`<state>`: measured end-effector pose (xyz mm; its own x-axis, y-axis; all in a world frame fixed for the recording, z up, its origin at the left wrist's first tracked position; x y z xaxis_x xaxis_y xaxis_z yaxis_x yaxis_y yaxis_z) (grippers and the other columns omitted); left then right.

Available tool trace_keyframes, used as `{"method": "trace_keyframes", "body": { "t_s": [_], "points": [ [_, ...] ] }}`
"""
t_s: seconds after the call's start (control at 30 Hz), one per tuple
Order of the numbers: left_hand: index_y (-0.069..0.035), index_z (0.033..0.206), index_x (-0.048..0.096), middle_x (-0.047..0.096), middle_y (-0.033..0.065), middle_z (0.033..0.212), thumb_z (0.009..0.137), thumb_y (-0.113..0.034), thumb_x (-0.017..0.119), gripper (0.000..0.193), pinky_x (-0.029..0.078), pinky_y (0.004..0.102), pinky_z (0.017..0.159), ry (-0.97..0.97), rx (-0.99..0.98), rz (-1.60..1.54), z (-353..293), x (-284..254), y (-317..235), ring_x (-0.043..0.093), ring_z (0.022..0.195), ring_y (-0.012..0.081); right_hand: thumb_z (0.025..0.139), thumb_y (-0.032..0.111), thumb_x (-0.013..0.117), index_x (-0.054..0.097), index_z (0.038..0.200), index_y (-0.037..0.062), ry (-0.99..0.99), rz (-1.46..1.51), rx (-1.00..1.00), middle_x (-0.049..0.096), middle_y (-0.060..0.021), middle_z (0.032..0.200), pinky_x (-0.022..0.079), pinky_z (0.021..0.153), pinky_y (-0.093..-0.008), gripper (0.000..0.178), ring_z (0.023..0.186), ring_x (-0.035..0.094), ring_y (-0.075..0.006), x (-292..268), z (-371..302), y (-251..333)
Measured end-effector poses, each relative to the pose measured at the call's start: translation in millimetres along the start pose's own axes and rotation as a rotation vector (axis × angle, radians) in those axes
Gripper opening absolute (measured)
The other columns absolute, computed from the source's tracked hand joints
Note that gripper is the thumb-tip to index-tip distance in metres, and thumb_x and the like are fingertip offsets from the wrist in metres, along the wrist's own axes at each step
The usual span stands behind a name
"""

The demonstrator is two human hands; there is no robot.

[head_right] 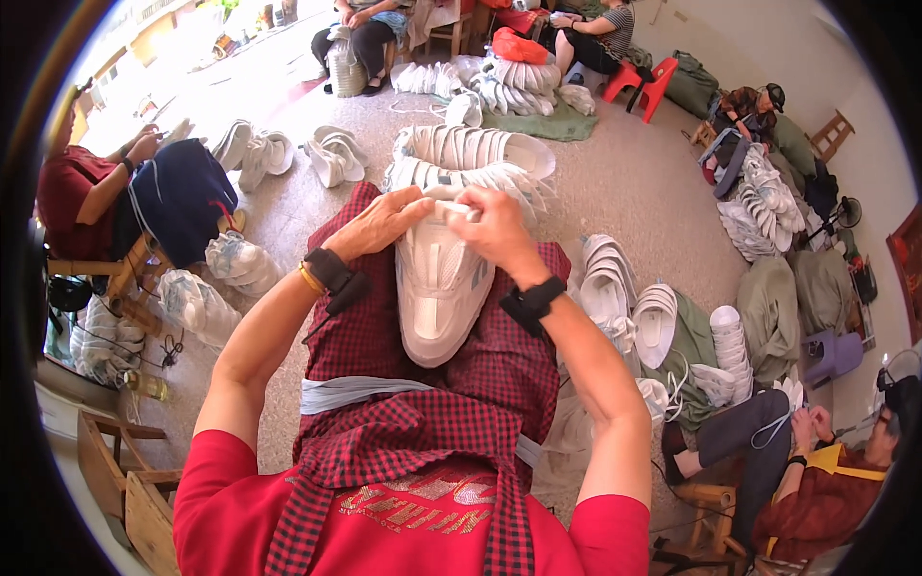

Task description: The recorder is lacing a white sneaker while sitting in a shoe assembly workshop.

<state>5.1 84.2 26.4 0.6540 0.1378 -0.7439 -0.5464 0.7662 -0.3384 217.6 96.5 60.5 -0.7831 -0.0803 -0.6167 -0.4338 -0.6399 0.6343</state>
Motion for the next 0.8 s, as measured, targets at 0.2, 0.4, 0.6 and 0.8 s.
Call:
{"method": "trace_keyframes", "body": {
  "t_s": [0.2, 0.4, 0.6, 0.8],
  "points": [
    [0.003, 0.094, 0.063, 0.057, 0.0089, 0.084, 0.100, -0.047, 0.051, 0.051, 0.046, 0.0341, 0.068, 0.073, -0.209, -0.233, 5, -14, -15, 0.054, 0.080, 0.0153, 0.088, 0.025, 0.071, 0.066, 0.095, 0.0018, 0.075, 0.318, 0.114, 0.062, 0.0036, 0.075, 0.041, 0.059, -0.0234, 0.025, 0.065, 0.050, -0.0036, -10, -15, -17],
    [0.004, 0.092, 0.066, 0.058, 0.0057, 0.073, 0.095, -0.058, 0.053, 0.063, 0.044, 0.0315, 0.058, 0.267, -0.423, -0.430, 14, -31, -12, 0.054, 0.072, 0.0114, 0.087, 0.027, 0.071, 0.066, 0.090, 0.0004, 0.114, 0.295, 0.139, 0.061, 0.0018, 0.072, 0.044, 0.058, -0.0263, 0.027, 0.064, 0.052, -0.0056, -21, -10, 9],
    [0.006, 0.082, 0.067, 0.053, 0.0063, 0.060, 0.088, -0.069, 0.055, 0.076, 0.044, 0.0344, 0.055, 0.231, -0.412, -0.209, 32, -36, -31, 0.054, 0.061, 0.0148, 0.087, 0.030, 0.070, 0.067, 0.084, 0.0010, 0.087, -0.003, 0.042, 0.058, -0.0002, 0.067, 0.041, 0.055, -0.0271, 0.029, 0.061, 0.050, -0.0061, -26, 0, 29],
    [0.000, 0.094, 0.071, 0.064, 0.0190, 0.077, 0.092, -0.046, 0.061, 0.047, 0.047, 0.0404, 0.064, 0.061, -0.394, -0.180, 21, -3, -18, 0.063, 0.070, 0.0267, 0.083, 0.031, 0.069, 0.069, 0.089, 0.0020, -0.052, -0.087, 0.002, 0.063, -0.0135, 0.066, 0.049, 0.059, -0.0345, 0.030, 0.059, 0.063, -0.0217, 1, -14, 6]
  ]
}}
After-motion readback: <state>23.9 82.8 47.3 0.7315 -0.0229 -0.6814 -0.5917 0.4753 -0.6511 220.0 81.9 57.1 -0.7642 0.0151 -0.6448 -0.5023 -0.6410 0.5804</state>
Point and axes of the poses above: each hand's wrist, its own z-axis towards the middle knuckle, its own x-axis out of the palm, y = z × x, the point moved 2 cm from there along z, towards the middle knuckle
